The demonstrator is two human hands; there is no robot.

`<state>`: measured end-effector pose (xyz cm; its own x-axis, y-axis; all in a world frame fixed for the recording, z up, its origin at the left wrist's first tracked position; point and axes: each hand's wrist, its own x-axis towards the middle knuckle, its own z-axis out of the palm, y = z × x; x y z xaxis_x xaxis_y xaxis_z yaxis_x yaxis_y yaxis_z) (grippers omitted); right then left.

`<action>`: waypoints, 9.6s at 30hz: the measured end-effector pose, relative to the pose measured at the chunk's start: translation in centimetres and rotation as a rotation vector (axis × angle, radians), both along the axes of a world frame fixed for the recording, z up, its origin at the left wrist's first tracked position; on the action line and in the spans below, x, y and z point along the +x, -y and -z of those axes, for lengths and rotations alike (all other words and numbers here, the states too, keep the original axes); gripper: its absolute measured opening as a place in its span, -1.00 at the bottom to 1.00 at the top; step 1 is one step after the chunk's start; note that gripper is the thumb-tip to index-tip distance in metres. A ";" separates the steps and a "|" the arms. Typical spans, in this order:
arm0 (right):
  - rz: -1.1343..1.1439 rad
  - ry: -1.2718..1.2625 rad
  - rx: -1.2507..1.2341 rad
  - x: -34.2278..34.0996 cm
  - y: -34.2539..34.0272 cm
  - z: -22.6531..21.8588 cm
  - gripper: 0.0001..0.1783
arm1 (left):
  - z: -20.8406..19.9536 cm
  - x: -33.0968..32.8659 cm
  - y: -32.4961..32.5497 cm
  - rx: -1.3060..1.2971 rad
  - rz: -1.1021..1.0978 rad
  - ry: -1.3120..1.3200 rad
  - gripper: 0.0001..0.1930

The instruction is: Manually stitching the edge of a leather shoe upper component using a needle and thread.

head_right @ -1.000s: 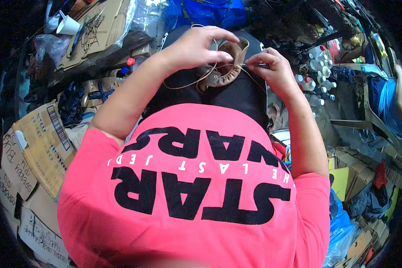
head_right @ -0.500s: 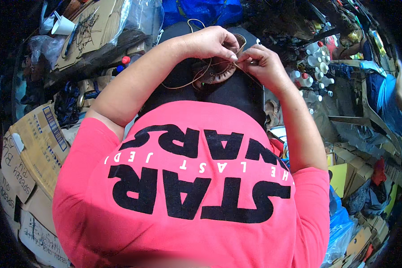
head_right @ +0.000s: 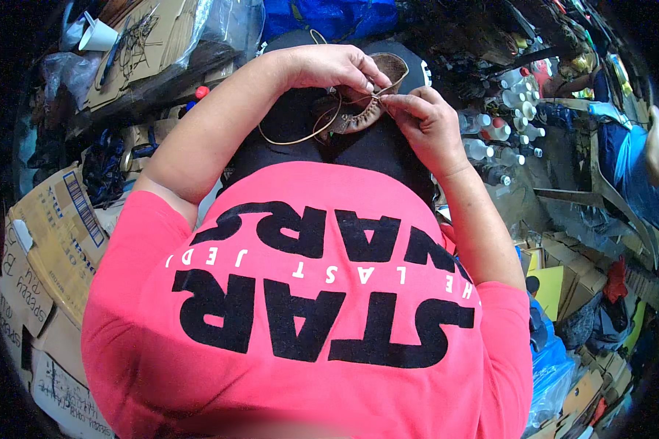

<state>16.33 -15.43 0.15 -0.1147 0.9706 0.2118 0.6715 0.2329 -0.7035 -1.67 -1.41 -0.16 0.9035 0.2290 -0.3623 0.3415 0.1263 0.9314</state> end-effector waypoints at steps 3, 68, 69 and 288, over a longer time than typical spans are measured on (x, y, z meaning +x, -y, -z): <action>0.006 0.058 0.019 -0.4 0.3 -0.2 -0.75 | -0.1 -0.2 0.2 -0.037 -0.019 0.021 -0.58; 0.078 -1.913 -0.417 3.9 -2.9 2.1 -0.56 | -0.8 -6.9 -0.5 -0.151 -0.970 0.427 -0.62; 0.055 -1.955 -0.479 3.9 -2.5 1.9 -0.58 | -0.8 -6.2 -0.3 -0.314 -0.956 0.510 -0.58; -0.208 0.292 -0.225 1.9 -4.2 -5.4 -0.72 | 0.3 0.5 -2.7 0.082 0.032 0.104 -0.66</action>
<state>18.26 -11.18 5.51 -0.3369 0.9387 -0.0732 0.8049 0.2468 -0.5396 -1.13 1.25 -0.47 0.9424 0.2246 -0.2477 0.2453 0.0387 0.9687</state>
